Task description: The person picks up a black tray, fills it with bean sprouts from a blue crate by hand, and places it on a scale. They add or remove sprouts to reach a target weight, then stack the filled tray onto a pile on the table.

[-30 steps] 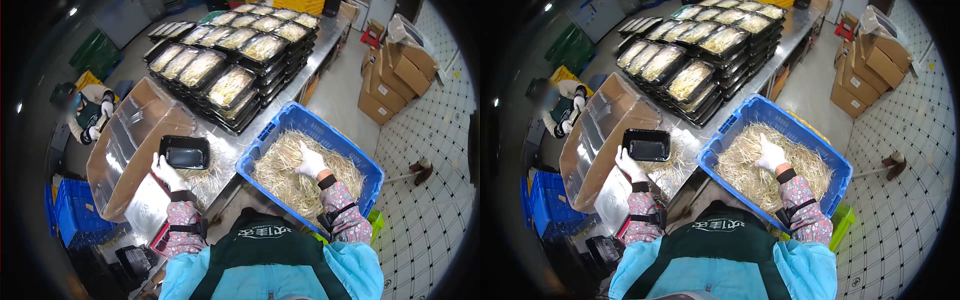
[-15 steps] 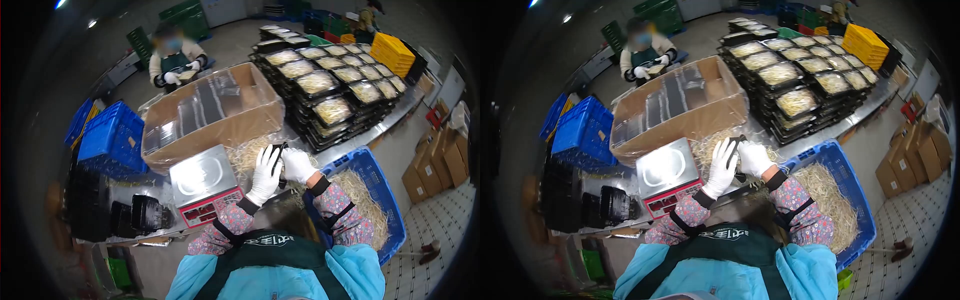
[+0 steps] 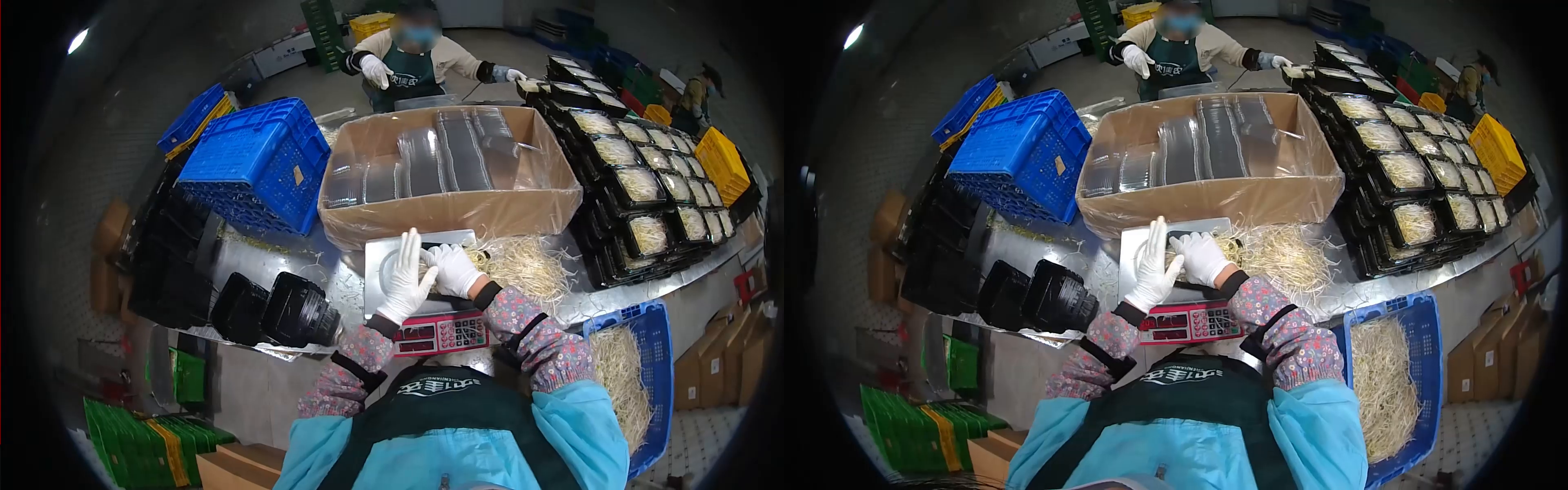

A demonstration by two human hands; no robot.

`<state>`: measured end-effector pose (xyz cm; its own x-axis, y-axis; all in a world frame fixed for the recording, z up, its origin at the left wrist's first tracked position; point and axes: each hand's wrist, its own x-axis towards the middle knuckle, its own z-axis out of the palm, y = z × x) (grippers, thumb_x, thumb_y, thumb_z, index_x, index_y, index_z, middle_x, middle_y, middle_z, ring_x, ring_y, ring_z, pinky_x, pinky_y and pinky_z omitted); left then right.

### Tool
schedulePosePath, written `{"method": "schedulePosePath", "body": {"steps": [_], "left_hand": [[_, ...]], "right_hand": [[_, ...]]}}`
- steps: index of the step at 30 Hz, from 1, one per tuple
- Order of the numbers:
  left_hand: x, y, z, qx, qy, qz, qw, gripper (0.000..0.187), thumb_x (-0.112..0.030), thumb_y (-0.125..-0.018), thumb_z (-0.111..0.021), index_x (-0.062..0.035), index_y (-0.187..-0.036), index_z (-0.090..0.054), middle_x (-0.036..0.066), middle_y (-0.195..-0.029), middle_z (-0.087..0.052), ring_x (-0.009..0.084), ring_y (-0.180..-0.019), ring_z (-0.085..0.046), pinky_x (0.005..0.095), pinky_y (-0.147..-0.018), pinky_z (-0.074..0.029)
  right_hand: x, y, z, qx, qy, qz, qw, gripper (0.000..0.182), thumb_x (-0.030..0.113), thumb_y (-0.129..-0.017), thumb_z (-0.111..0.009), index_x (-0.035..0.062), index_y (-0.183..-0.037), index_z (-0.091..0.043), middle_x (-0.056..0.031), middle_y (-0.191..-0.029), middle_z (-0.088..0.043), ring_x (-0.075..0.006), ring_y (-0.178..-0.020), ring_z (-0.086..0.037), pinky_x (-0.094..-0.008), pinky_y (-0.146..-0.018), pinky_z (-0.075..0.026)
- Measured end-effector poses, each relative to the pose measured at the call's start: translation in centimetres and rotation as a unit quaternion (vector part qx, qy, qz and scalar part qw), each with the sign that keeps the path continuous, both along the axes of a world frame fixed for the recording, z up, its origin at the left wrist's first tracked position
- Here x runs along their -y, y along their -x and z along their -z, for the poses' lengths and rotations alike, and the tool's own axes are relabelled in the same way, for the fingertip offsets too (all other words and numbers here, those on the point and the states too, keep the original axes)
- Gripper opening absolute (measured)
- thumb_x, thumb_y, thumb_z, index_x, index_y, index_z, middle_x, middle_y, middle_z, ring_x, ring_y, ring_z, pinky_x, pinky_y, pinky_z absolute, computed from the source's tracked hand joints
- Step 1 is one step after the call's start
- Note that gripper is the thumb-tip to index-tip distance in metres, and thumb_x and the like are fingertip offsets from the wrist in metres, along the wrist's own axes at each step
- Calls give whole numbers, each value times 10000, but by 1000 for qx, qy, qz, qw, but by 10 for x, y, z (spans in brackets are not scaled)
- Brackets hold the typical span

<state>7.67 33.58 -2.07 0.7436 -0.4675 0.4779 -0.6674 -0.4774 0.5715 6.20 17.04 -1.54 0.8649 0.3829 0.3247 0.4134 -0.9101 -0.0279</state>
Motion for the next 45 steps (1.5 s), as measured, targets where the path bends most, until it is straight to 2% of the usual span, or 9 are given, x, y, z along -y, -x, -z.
{"method": "schedulePosePath", "body": {"steps": [3,9,12,18,27,32,39,42,45], "left_hand": [[0,-12,0,25,-188,69,979,672,-377,-977,-477,9,-1498,-300,196,-1561,-303,366,-1422,-320,472,-1165,-249],[9,-10,-3,-8,-188,19,982,606,-352,-984,-458,-73,-1507,-332,181,-1551,-335,350,-1415,-339,504,-1136,-285],[14,-7,4,12,-209,-6,978,555,-348,-992,-451,-117,-1490,-378,162,-1538,-363,346,-1403,-354,530,-1107,-314],[35,-1,11,13,-195,-94,976,503,-357,-992,-458,-147,-1449,-447,136,-1512,-406,341,-1391,-369,574,-1068,-343],[36,3,5,20,-248,-101,963,525,-376,-984,-474,-131,-1447,-440,145,-1511,-399,348,-1396,-352,615,-1039,-351],[25,0,0,-16,-220,-55,974,611,-423,-981,-489,-114,-1495,-373,165,-1540,-355,386,-1435,-286,624,-1084,-295],[-22,-9,-30,-119,101,-14,988,530,-204,-1023,-485,42,-1472,-350,231,-1496,-396,294,-1417,-355,342,-1163,-266],[-50,-17,-31,-224,266,-31,937,485,-212,-1066,-410,39,-1477,-349,176,-1474,-443,238,-1389,-388,323,-1152,-290],[-73,-12,-48,-259,280,-76,921,493,-249,-1076,-385,31,-1480,-350,163,-1490,-437,214,-1385,-396,306,-1149,-288]], "right_hand": [[-6,-2,-1,-82,-15,21,996,565,294,-727,-682,25,-1210,-566,-161,-1054,-619,-325,-1012,-592,-443,-876,-448],[38,2,-29,-182,-287,-81,937,1112,350,-595,-867,-32,-1474,-302,-274,-1464,-369,-428,-1378,-328,-457,-1159,-272],[72,18,-65,-180,7,0,984,1042,353,-606,-856,28,-1467,-368,-255,-1462,-401,-388,-1351,-394,-413,-1125,-332],[117,18,-34,-208,-15,65,976,586,300,-730,-765,39,-1221,-579,-212,-1040,-657,-373,-950,-646,-452,-837,-521],[149,37,-53,-133,-243,65,959,163,214,-825,-681,65,-852,-742,-196,-833,-687,-383,-804,-654,-438,-742,-524],[205,58,-68,-145,-395,125,899,161,100,-827,-742,-8,-946,-743,-111,-759,-706,-159,-667,-635,-289,-643,-497],[254,88,-9,-192,-557,233,774,97,52,-870,-718,-30,-916,-692,-17,-733,-666,-42,-626,-566,-208,-568,-461],[276,102,37,-237,-32,230,943,404,259,-734,-838,95,-1082,-716,-127,-931,-716,-296,-878,-689,-395,-821,-544],[263,86,17,-225,-123,216,942,654,391,-730,-816,128,-1292,-607,-179,-1274,-609,-353,-1163,-590,-429,-986,-474]]}}
